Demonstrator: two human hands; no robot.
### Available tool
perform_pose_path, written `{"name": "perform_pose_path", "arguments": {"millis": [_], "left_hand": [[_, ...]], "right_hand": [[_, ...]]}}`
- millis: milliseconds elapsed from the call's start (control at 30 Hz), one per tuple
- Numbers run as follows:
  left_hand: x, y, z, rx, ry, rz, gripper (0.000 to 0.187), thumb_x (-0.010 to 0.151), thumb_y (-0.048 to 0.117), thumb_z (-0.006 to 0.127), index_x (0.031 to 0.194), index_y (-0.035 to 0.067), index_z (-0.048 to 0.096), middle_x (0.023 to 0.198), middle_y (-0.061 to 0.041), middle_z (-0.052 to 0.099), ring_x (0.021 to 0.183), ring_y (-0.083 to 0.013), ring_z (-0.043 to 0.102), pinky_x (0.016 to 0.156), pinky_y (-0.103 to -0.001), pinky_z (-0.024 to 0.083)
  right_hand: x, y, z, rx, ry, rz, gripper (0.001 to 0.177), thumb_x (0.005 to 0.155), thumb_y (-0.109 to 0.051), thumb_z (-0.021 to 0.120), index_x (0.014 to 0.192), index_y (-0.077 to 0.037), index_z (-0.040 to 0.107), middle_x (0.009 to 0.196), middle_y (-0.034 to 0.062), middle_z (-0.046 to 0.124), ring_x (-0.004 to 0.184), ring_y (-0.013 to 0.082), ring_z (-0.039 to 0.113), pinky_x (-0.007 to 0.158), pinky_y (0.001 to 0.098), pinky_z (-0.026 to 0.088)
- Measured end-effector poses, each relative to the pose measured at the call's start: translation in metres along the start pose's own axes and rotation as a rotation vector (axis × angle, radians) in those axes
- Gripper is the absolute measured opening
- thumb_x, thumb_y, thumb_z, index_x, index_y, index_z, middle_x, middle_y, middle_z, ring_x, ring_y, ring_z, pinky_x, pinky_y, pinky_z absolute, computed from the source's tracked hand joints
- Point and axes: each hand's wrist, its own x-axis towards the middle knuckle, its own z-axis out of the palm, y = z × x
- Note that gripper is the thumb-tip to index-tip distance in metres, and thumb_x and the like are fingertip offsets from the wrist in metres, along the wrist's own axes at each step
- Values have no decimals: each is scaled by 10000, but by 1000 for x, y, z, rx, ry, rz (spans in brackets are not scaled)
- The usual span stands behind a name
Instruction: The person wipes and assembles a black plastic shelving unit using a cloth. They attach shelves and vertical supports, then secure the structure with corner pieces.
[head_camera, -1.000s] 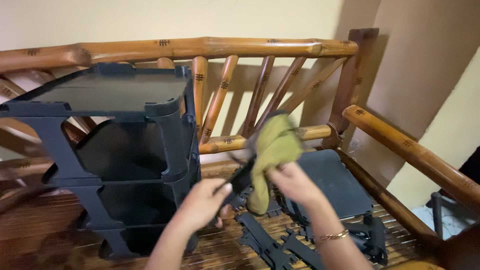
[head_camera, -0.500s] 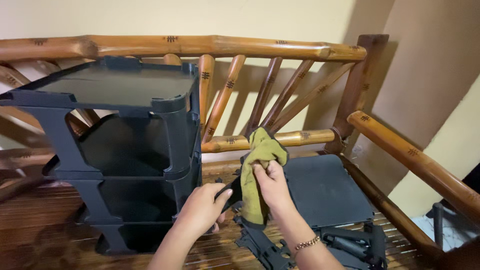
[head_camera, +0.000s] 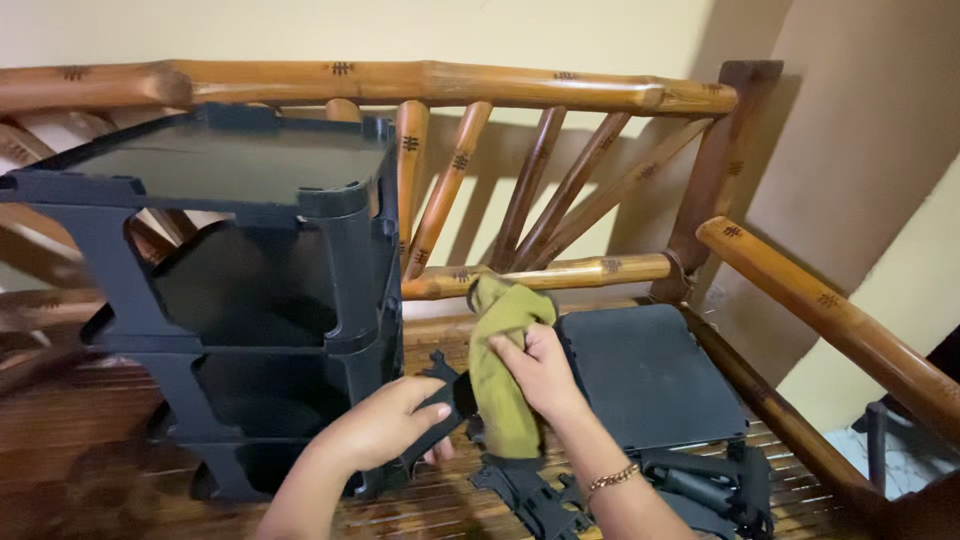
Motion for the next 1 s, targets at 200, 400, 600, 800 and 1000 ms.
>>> {"name": "perform_pose_path", "arguments": {"millis": [200, 400, 600, 800, 1000], "left_hand": [[-2, 13, -3, -84, 176, 12, 353, 977, 71, 533, 1321, 53, 610, 702, -121, 716, 455, -190, 633, 469, -350, 538], [-7, 24, 0, 212, 456, 9, 307, 973, 198, 612, 1243, 114, 732, 665, -87, 727, 461, -160, 641, 495, -307, 541], [-5, 11, 5, 118, 368, 3, 352, 1022, 280, 495, 1264, 126, 699, 649, -70, 668, 442, -162, 630, 468, -319, 539], [7, -1, 5, -115, 343, -24, 413, 1064, 317, 430, 1223, 43, 696, 630, -83, 644, 402, -181, 582, 447, -339, 504], [-3, 15, 15, 58, 466, -70, 380, 1048, 313, 459, 1219, 91, 716, 623, -82, 664, 407, -181, 618, 462, -332, 522]], "right_hand": [[6, 6, 15, 48, 218, 10, 220, 1018, -190, 590, 1070, -14, 711, 906, -5, 718, 821, 84, 637, 733, 272, 532], [9, 0, -1, -12, -102, 221, 232, 983, -159, 631, 1158, -21, 694, 1087, 23, 740, 991, 92, 660, 879, 274, 529], [8, -4, -4, -1, -152, 50, 242, 814, 37, 730, 1053, -4, 728, 1007, 66, 772, 927, 143, 721, 863, 319, 589], [-7, -17, 40, -396, 281, -332, 305, 720, 15, 782, 1015, -60, 767, 1082, 94, 749, 1065, 266, 653, 950, 400, 503], [-7, -20, 33, -758, 229, -487, 286, 696, -18, 810, 970, -96, 787, 1096, 111, 737, 1134, 358, 585, 1018, 480, 405]]}}
